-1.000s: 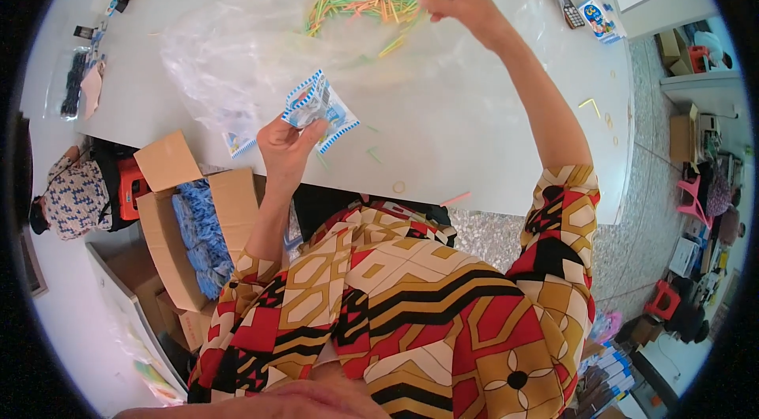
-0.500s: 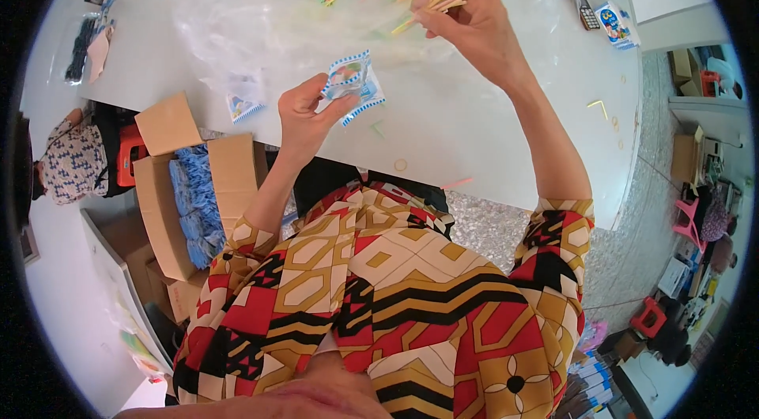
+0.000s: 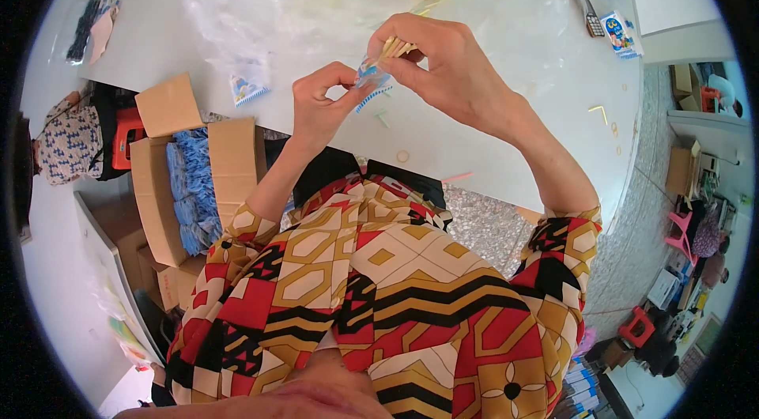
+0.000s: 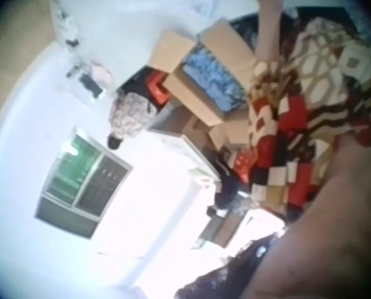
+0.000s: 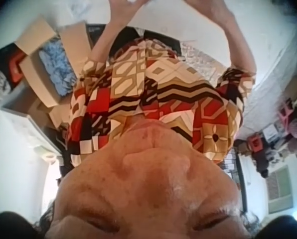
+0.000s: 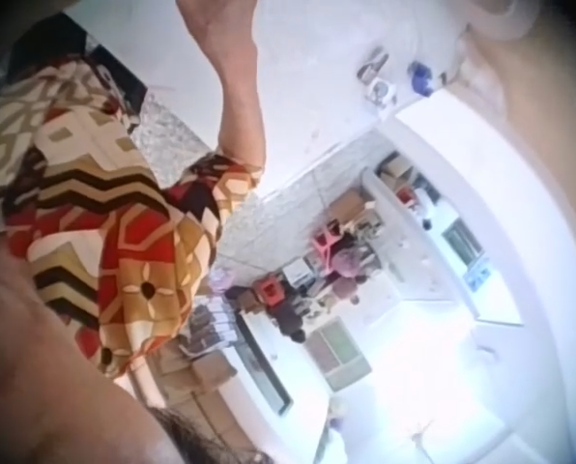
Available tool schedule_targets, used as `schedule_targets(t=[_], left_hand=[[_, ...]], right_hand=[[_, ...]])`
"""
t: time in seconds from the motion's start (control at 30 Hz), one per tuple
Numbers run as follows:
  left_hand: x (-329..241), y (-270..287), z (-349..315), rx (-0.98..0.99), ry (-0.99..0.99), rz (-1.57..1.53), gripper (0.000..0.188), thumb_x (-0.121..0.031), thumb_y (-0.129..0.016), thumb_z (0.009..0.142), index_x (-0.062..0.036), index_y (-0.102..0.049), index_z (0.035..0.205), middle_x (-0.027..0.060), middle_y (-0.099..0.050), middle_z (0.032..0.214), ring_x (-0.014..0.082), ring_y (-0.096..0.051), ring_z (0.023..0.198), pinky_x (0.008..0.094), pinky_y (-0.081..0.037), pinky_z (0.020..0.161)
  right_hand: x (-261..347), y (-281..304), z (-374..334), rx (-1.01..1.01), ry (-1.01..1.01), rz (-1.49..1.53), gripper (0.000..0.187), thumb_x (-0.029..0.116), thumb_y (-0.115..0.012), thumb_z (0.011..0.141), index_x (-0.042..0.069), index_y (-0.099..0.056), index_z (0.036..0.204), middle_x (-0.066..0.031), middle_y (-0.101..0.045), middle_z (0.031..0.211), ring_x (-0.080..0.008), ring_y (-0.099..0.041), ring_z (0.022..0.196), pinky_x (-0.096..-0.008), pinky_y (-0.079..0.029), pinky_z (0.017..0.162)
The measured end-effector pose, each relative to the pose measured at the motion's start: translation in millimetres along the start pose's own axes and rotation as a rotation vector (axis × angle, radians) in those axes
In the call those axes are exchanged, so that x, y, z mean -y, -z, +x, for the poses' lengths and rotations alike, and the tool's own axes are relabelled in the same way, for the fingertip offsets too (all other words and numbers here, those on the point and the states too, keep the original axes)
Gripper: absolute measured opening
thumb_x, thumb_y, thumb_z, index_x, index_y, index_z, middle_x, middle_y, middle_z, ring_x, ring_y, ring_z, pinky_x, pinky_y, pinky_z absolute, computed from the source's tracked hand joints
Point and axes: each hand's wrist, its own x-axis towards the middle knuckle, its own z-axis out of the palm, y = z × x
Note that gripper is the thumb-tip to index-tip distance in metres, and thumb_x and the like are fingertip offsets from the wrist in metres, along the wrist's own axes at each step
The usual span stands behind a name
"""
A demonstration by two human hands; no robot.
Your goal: The recorder is putting small yellow plastic components into small blue and white packets and placing the packets into a cardboard box.
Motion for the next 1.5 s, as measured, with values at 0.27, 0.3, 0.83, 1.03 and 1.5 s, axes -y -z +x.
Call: schedule_targets(t=[0.27, 0.3, 0.83, 1.03, 1.5], left_hand=[[0.4, -2.9, 2.2, 0.028, -0.032, 0.026, 0.01, -0.001, -0.074, 0.073, 0.0, -0.064, 0.072, 0.0021, -0.063, 0.067, 0.0076, -0.056, 0.06, 0.0219, -0.042, 0.055], [0.9, -2.5, 2.6, 0.025, -0.038, 0.027, 0.01, -0.001, -0.074, 0.073, 0.0002, -0.064, 0.072, 0.0024, -0.063, 0.067, 0.0077, -0.056, 0.06, 0.0222, -0.042, 0.054], [5.4, 8.7, -4.4, 0.006, 0.017, 0.04, 0.01, -0.002, -0.073, 0.073, 0.0018, -0.064, 0.074, 0.004, -0.063, 0.069, 0.0084, -0.055, 0.06, 0.0225, -0.041, 0.055], [8.0, 10.9, -4.5, -0.002, 0.001, 0.001, 0.01, -0.001, -0.073, 0.073, 0.0031, -0.063, 0.073, 0.0055, -0.063, 0.07, 0.0094, -0.056, 0.061, 0.0225, -0.041, 0.055], [7.1, 14.4, -4.3, 0.0, -0.018, 0.041, 0.013, -0.002, -0.074, 0.073, 0.0029, -0.063, 0.071, 0.0066, -0.063, 0.068, 0.0132, -0.059, 0.058, 0.0249, -0.044, 0.052]], right_hand=[[-4.0, 1.7, 4.8, -0.03, 0.079, -0.015, 0.024, 0.0, -0.058, 0.085, 0.004, -0.062, 0.108, -0.0032, -0.062, 0.095, -0.0072, -0.052, 0.072, -0.0213, -0.045, 0.066], [-4.6, 3.9, 4.7, -0.048, 0.051, 0.017, 0.025, 0.001, -0.058, 0.086, 0.005, -0.061, 0.11, -0.0025, -0.062, 0.096, -0.0071, -0.052, 0.071, -0.021, -0.045, 0.064], [-177.1, 4.3, 58.3, 0.029, 0.123, -0.743, 0.017, 0.0, -0.056, 0.08, 0.004, -0.06, 0.096, -0.0093, -0.061, 0.097, -0.0291, -0.06, 0.088, -0.0387, -0.05, 0.071], [-182.4, -11.8, 70.3, 0.154, 0.119, -0.935, 0.019, -0.003, -0.051, 0.079, 0.003, -0.055, 0.097, -0.0119, -0.058, 0.099, -0.0304, -0.059, 0.091, -0.0401, -0.05, 0.072], [-148.7, 2.7, 32.0, -0.267, -0.105, -0.129, 0.011, 0.003, -0.06, 0.084, -0.002, -0.061, 0.094, -0.0061, -0.06, 0.079, -0.0127, -0.054, 0.066, -0.026, -0.048, 0.065]])
